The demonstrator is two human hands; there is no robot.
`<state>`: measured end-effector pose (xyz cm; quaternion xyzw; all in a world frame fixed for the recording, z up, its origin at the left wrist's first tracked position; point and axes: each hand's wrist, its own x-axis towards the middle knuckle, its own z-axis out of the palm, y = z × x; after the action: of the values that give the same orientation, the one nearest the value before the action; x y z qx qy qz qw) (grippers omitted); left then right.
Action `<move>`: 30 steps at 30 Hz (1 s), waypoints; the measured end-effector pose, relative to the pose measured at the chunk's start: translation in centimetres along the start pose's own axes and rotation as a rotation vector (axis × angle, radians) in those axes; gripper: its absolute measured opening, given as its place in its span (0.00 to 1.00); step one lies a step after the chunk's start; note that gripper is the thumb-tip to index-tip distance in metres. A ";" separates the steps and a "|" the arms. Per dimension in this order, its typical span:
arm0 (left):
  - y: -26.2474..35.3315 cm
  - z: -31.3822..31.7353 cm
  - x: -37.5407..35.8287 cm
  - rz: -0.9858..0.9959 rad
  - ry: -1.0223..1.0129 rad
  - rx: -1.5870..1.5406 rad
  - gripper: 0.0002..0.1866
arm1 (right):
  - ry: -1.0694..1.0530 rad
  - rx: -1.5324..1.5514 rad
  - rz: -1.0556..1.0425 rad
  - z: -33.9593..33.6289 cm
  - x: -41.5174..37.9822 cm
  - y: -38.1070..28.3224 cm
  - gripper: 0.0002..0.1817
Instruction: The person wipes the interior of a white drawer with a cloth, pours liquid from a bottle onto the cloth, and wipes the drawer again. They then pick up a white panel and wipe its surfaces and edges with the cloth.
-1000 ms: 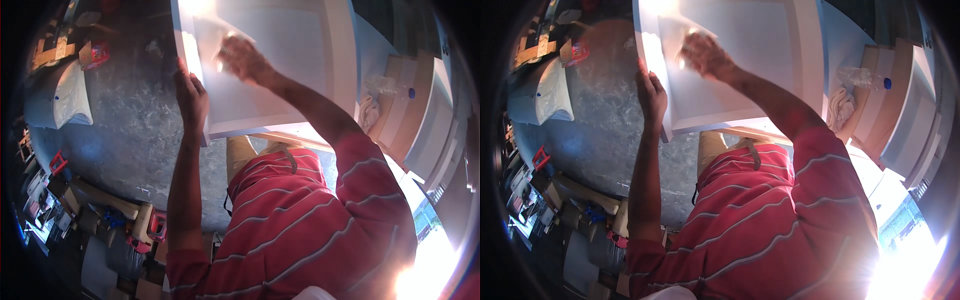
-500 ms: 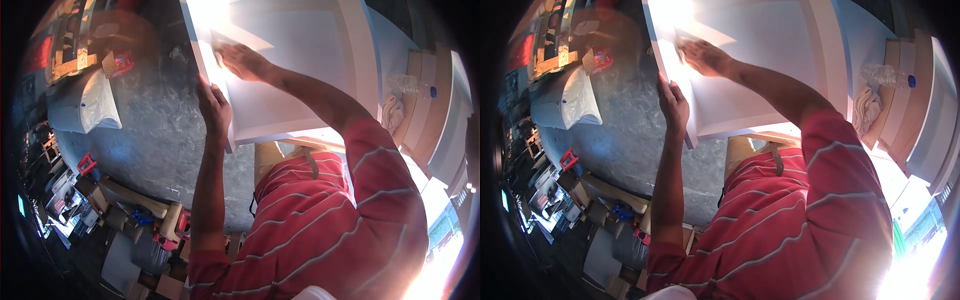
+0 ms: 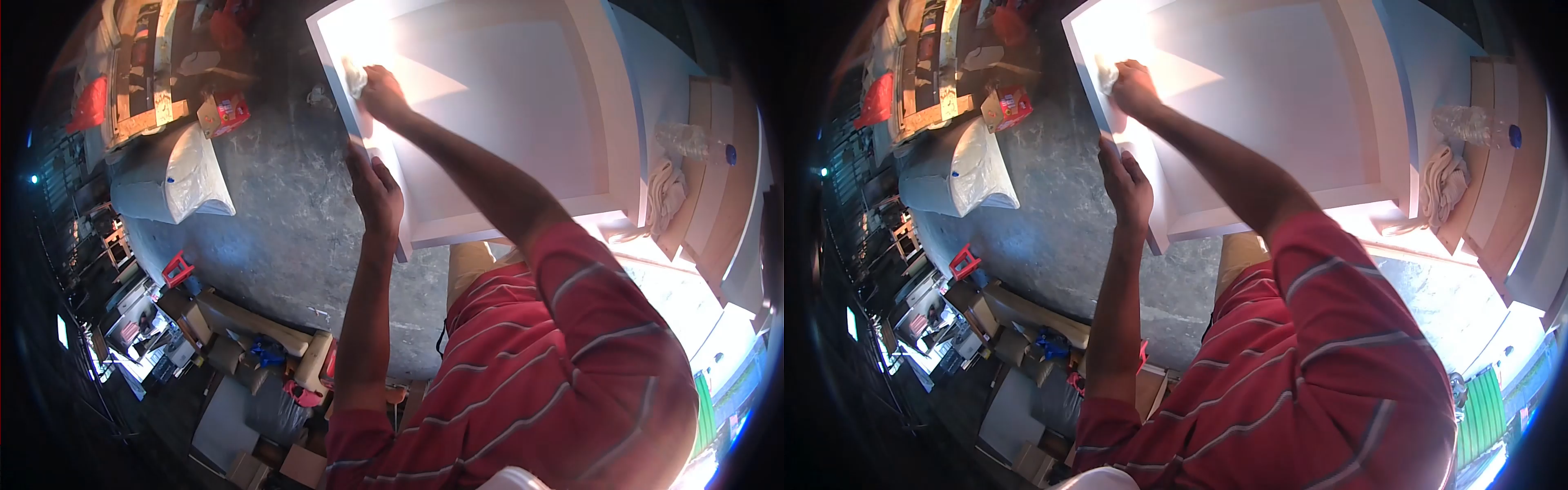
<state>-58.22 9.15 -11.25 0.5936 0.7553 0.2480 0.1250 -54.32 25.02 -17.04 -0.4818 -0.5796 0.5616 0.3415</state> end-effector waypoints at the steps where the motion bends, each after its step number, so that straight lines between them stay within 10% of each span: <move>1: 0.1 -0.2 -0.2 0.002 -0.004 0.005 0.25 | 0.097 0.004 -0.131 0.1 -0.3 0.8 0.17; 3: 0.2 -0.1 -0.1 -0.001 -0.009 0.005 0.25 | 0.070 0.430 0.124 -0.9 0.8 -4.0 0.17; 7: -0.2 0.0 -0.3 -0.024 -0.027 -0.025 0.25 | 0.387 -0.186 -0.186 2.1 5.5 -6.9 0.21; 11: -0.1 0.1 -0.1 -0.008 0.003 0.025 0.25 | 0.491 -0.042 -0.142 4.0 4.5 -5.2 0.20; 16: 0.0 -0.1 0.0 0.034 0.021 0.088 0.25 | 0.038 0.007 0.145 -0.1 4.2 -6.4 0.19; 20: 0.8 -0.2 -0.2 -0.080 -0.037 -0.044 0.25 | 0.435 -0.043 -0.066 2.4 5.7 -4.7 0.19; 26: 0.3 -0.3 0.0 0.020 -0.003 0.067 0.26 | -0.134 -0.098 -0.419 -1.5 -5.4 4.4 0.17; 27: 0.6 -0.4 0.1 -0.033 -0.033 -0.002 0.26 | -0.240 0.431 -0.341 0.7 -4.0 10.1 0.18; 29: 0.6 -0.2 0.2 -0.012 -0.021 0.026 0.26 | -0.011 -0.853 -0.732 -4.2 -3.4 4.0 0.16; 30: 0.9 -0.3 0.2 -0.048 -0.037 -0.004 0.26 | -0.004 -0.964 -0.694 -4.1 -2.0 3.6 0.18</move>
<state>-57.72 9.36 -10.50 0.5796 0.7663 0.2355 0.1463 -49.20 24.11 -19.72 -0.3638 -0.8936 0.0915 0.2465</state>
